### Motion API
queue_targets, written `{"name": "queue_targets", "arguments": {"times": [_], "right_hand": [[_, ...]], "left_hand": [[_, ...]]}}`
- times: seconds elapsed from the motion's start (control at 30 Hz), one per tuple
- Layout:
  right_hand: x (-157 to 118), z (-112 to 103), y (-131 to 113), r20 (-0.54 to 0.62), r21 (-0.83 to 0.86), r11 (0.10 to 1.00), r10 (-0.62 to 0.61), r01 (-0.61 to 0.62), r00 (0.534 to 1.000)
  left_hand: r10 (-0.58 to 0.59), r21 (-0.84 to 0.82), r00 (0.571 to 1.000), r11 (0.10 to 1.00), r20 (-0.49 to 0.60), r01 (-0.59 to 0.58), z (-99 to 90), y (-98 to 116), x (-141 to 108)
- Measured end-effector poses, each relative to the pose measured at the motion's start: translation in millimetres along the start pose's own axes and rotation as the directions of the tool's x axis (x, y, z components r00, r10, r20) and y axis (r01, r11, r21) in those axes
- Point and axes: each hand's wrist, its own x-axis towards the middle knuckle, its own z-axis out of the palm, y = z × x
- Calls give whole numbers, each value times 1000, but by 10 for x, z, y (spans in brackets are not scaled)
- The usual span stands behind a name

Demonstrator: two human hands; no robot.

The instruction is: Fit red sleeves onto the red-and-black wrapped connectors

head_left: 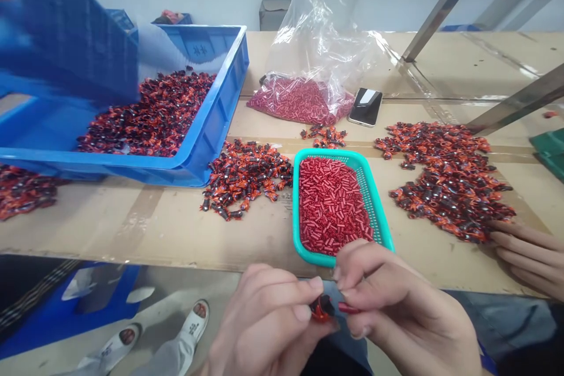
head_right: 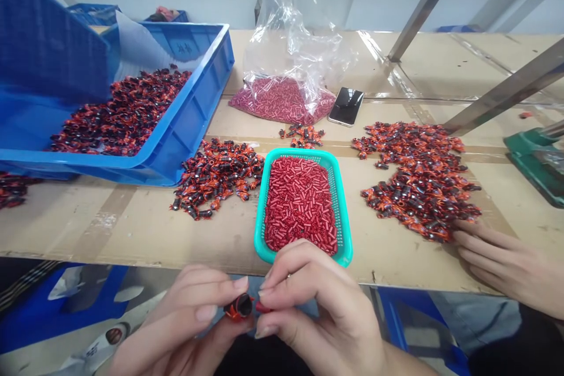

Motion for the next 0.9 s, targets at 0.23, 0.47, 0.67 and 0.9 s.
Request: {"name": "queue_targets", "arguments": {"times": [0.23, 0.47, 0.67, 0.9], "right_hand": [[-13, 5, -10, -11, 18, 1000, 7, -7, 1000], [0, 15, -13, -15, 21, 1000, 12, -12, 1000], [-6, 12, -19, 25, 21, 999, 25, -25, 999], [-26, 8, -15, 19, 27, 999, 25, -26, 999]], "left_hand": [[100, -16, 974, 994, -204, -106, 245, -209, -161], [113, -22, 961, 992, -253, -122, 283, -206, -248], [127, -78, 971, 986, -205, -145, 245, -206, -220], [144, -53, 973, 986, -178, -156, 236, -216, -233]]}}
